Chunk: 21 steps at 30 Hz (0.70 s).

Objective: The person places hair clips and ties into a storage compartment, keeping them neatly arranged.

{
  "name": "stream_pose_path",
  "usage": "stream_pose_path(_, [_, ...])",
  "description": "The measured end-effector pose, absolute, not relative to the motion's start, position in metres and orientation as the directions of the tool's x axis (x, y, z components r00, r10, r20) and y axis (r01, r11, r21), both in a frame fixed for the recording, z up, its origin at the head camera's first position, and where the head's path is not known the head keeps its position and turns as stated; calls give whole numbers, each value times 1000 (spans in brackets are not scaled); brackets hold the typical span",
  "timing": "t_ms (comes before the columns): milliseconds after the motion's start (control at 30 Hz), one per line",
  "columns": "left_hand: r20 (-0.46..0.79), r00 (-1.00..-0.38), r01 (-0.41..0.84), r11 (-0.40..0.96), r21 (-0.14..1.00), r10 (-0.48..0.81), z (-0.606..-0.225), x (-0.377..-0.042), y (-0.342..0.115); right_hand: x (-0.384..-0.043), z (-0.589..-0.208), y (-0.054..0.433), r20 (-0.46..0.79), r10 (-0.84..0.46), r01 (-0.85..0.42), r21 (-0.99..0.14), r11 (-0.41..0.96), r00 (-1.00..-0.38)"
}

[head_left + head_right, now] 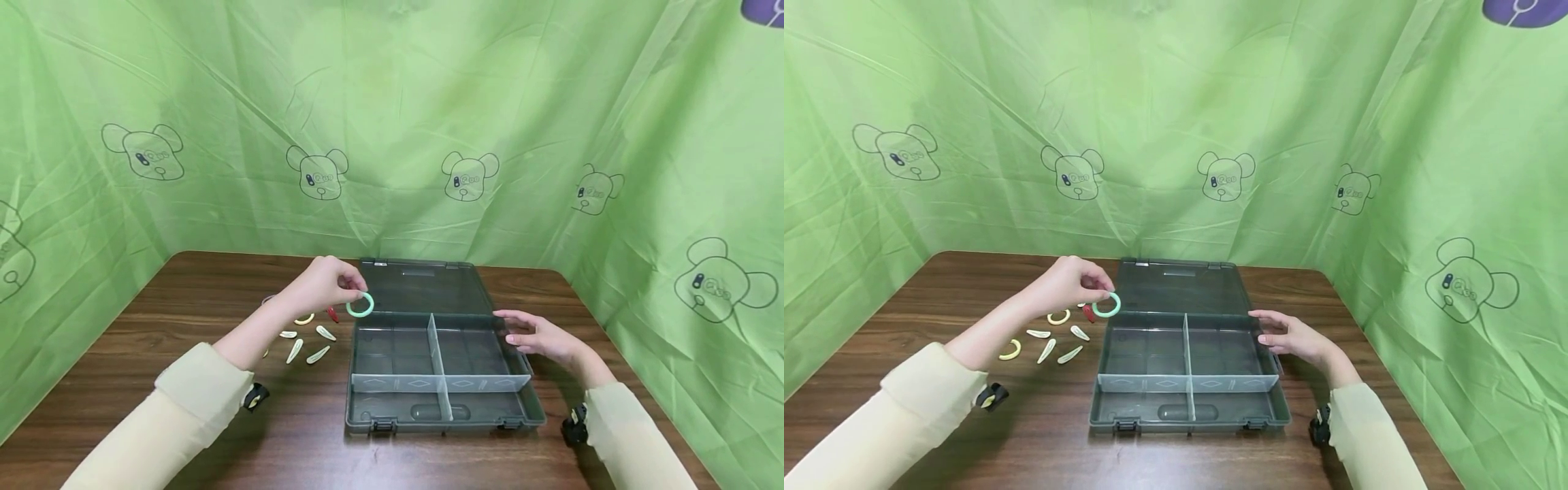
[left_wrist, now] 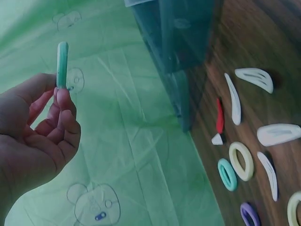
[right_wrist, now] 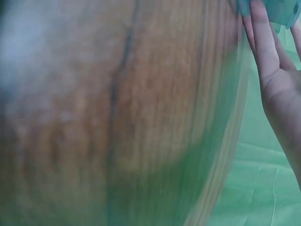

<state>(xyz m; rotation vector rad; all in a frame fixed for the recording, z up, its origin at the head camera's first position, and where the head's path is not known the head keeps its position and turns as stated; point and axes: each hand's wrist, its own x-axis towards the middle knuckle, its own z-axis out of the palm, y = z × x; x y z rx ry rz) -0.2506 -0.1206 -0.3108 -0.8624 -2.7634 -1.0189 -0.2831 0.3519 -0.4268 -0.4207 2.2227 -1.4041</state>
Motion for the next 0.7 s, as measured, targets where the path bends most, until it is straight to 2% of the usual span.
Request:
stream_pose_path(400, [232,-781,574,520,633,580,-319,-270,-87,-293,-431,360,-227,-581,36,-946,321,-782])
stream_pose_path(700, [204,-754,573,475,668,624,-324,-279,-60,-296,-433,358,-218,-567,24,-944,329,-794])
